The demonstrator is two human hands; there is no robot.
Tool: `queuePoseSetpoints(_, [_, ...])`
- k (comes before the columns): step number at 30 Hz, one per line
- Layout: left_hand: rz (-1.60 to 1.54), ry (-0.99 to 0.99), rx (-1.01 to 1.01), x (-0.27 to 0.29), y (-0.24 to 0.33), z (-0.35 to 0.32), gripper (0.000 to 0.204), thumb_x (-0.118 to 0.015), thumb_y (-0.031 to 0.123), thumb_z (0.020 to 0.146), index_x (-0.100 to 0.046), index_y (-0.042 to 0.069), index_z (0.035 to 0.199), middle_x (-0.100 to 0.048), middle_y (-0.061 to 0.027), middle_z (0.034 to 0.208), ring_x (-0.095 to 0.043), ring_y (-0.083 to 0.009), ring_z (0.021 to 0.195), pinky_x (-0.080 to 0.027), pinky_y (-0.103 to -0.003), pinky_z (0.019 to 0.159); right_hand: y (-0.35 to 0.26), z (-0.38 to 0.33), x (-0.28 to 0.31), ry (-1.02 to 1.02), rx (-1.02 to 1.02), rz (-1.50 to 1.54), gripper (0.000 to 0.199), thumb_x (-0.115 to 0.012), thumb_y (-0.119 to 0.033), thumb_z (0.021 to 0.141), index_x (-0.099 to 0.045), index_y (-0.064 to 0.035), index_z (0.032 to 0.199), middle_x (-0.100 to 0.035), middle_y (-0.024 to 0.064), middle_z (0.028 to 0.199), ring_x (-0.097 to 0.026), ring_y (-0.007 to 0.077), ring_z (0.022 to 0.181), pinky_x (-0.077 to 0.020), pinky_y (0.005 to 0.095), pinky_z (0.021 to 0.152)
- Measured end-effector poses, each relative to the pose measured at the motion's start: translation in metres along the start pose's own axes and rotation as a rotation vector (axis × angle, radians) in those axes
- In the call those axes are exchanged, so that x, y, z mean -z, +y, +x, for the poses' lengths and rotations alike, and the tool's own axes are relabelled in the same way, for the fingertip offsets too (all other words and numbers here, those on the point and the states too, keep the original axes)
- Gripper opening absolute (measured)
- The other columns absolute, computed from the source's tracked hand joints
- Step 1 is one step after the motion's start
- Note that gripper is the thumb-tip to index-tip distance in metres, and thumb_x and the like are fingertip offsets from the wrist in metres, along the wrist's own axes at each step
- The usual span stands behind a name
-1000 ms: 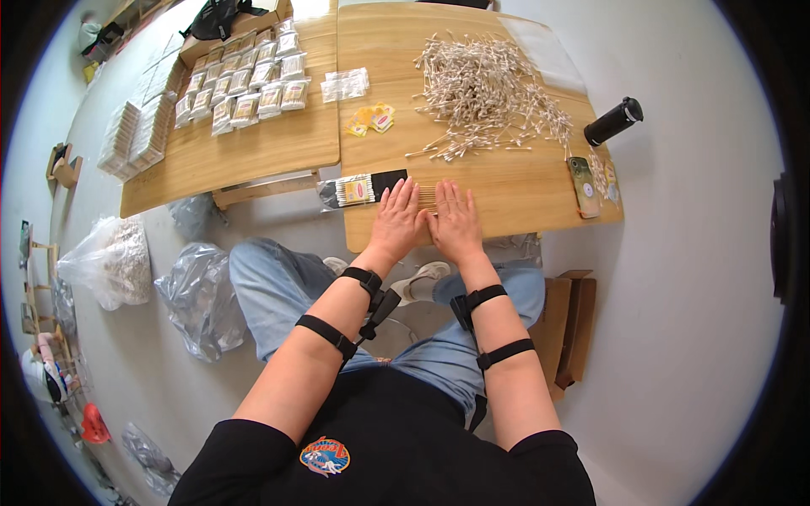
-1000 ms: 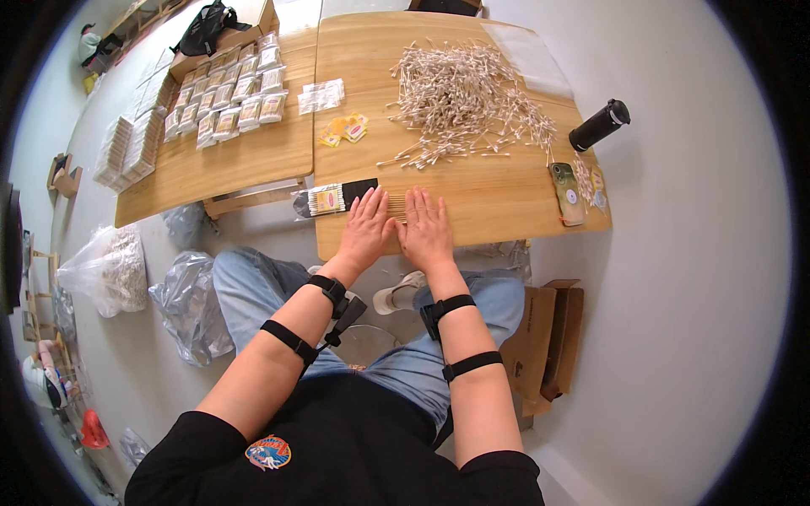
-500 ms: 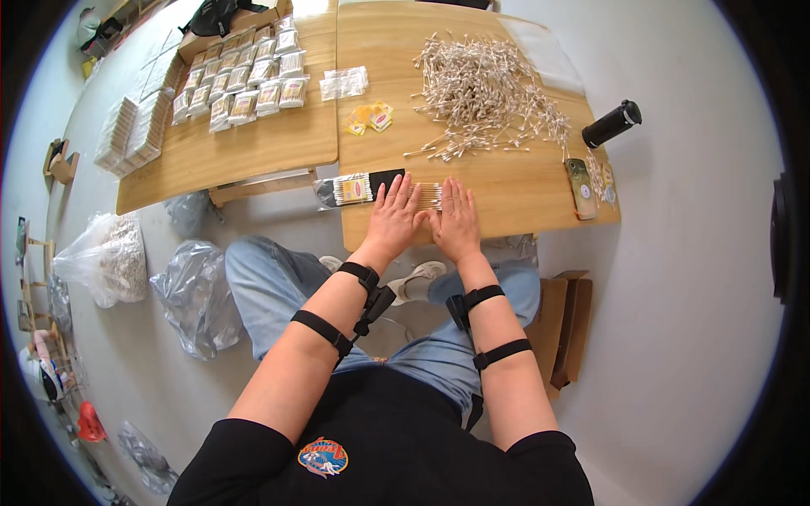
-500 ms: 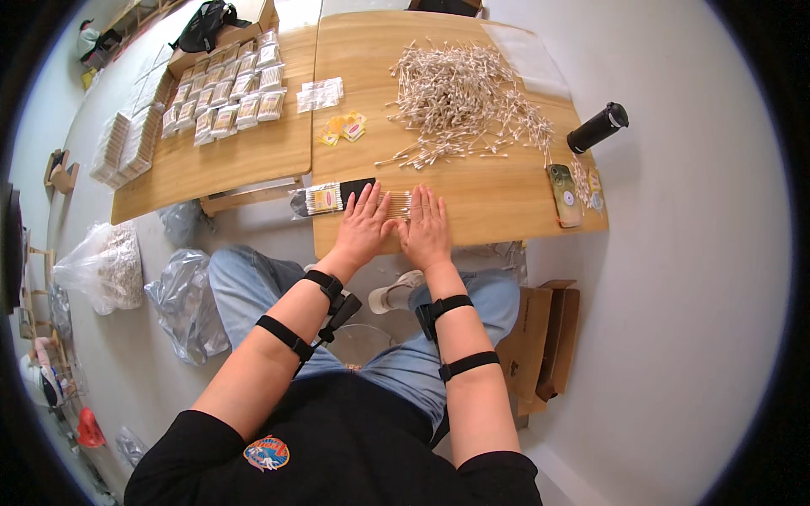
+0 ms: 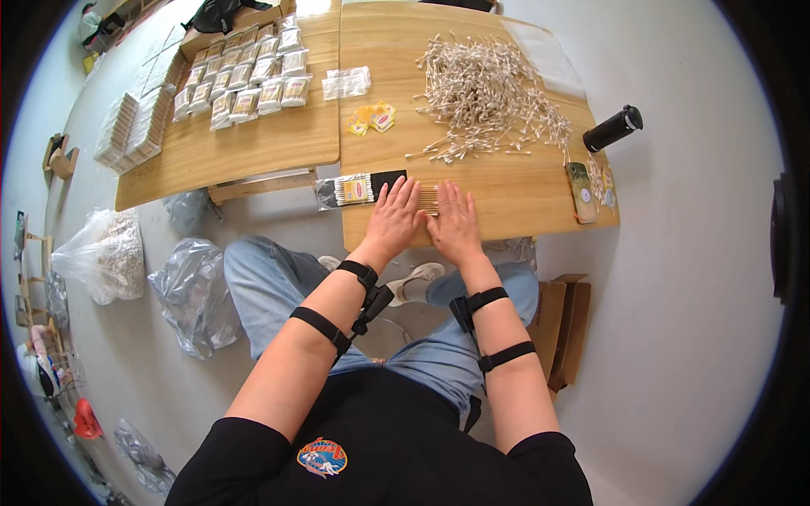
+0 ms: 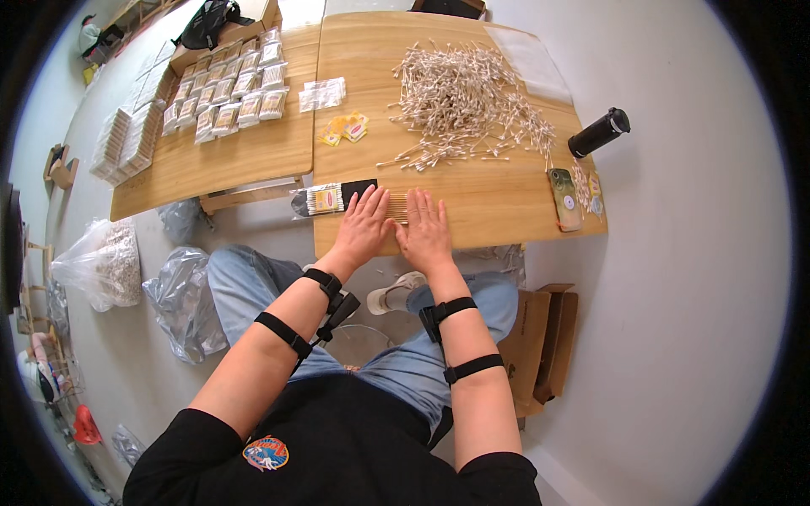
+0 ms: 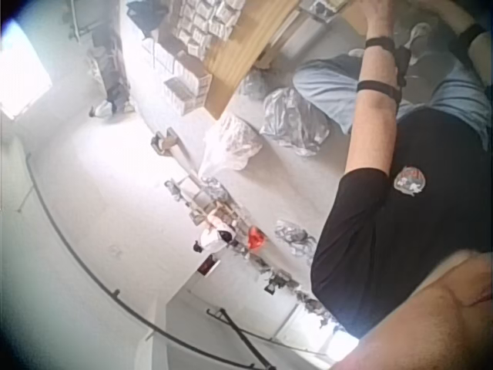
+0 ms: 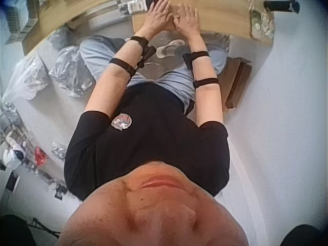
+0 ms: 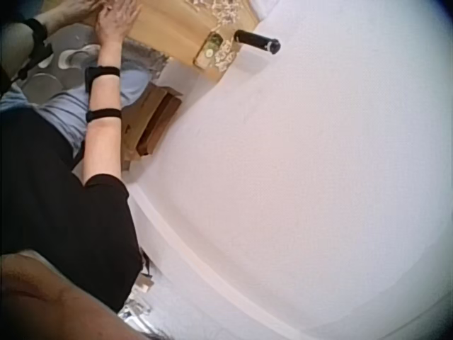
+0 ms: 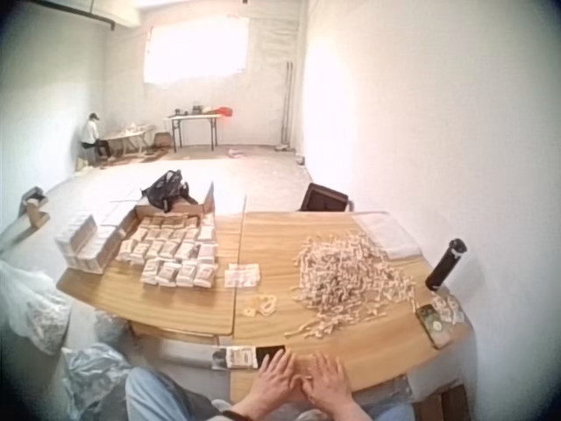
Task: The person is manually counting and arranging cotton swabs into small plastic bags.
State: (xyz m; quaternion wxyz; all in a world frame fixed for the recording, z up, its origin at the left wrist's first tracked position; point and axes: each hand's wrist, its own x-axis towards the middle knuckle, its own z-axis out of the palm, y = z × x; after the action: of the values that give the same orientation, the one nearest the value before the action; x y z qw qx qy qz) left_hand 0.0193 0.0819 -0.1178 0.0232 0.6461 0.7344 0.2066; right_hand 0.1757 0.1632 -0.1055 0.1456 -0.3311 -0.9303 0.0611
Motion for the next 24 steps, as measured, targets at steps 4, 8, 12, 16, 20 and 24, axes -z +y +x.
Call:
queuePoseSetpoints(4, [-0.083, -0.001, 0.0, 0.001, -0.002, -0.002, 0.061, -0.05, 0.037, 0.099, -0.04, 0.001, 0.147, -0.039, -0.0158, 0.154, -0.03, -0.0292, 0.146, -0.02, -0.048, 0.12, 0.018, 0.006, 0.002, -0.014, 0.024, 0.048, 0.075, -0.057, -0.039, 0.093, -0.031, 0.001, 0.151, -0.037, 0.0215, 0.154, -0.033, 0.0343, 0.144, -0.019, 0.0505, 0.12])
queuePoseSetpoints(8, [-0.044, 0.089, 0.071, -0.001, 0.001, -0.007, 0.063, -0.052, 0.037, 0.098, -0.038, 0.001, 0.148, -0.036, -0.0186, 0.155, -0.029, -0.0314, 0.147, -0.019, -0.048, 0.121, 0.027, 0.008, 0.008, -0.048, 0.068, 0.002, 0.079, -0.057, -0.045, 0.093, -0.032, 0.0015, 0.151, -0.036, 0.0214, 0.155, -0.031, 0.0333, 0.146, -0.0169, 0.0514, 0.121])
queuePoseSetpoints(12, [0.005, 0.086, 0.099, -0.002, 0.007, -0.009, 0.065, -0.051, 0.04, 0.098, -0.036, 0.002, 0.15, -0.032, -0.0203, 0.157, -0.027, -0.0321, 0.148, -0.018, -0.049, 0.121, 0.032, 0.01, 0.014, -0.083, 0.078, -0.106, 0.083, -0.053, -0.053, 0.093, -0.031, 0.0022, 0.151, -0.035, 0.0197, 0.156, -0.027, 0.0312, 0.148, -0.015, 0.0523, 0.121])
queuePoseSetpoints(16, [0.03, 0.023, 0.122, -0.001, 0.01, -0.006, 0.07, -0.048, 0.045, 0.099, -0.033, 0.001, 0.151, -0.029, -0.0202, 0.159, -0.023, -0.0314, 0.149, -0.014, -0.05, 0.121, 0.025, 0.014, 0.015, -0.188, 0.063, -0.155, 0.085, -0.05, -0.056, 0.093, -0.03, 0.0017, 0.152, -0.032, 0.0189, 0.158, -0.024, 0.0298, 0.15, -0.0128, 0.052, 0.122])
queuePoseSetpoints(20, [0.043, -0.038, 0.14, -0.003, 0.009, -0.005, 0.071, -0.043, 0.047, 0.1, -0.031, 0.001, 0.152, -0.026, -0.0192, 0.16, -0.02, -0.0298, 0.151, -0.011, -0.049, 0.122, 0.019, 0.015, 0.009, -0.176, 0.09, -0.172, 0.085, -0.047, -0.057, 0.094, -0.029, 0.0033, 0.152, -0.029, 0.0187, 0.159, -0.021, 0.0299, 0.151, -0.0108, 0.0519, 0.122])
queuePoseSetpoints(24, [0.046, -0.026, 0.125, -0.002, 0.009, -0.005, 0.068, -0.041, 0.044, 0.101, -0.03, 0.001, 0.153, -0.025, -0.0182, 0.161, -0.019, -0.029, 0.151, -0.01, -0.049, 0.122, 0.011, 0.016, 0.009, -0.157, 0.093, -0.157, 0.082, -0.045, -0.052, 0.096, -0.03, 0.007, 0.15, -0.03, 0.0215, 0.158, -0.022, 0.033, 0.15, -0.0108, 0.0509, 0.122])
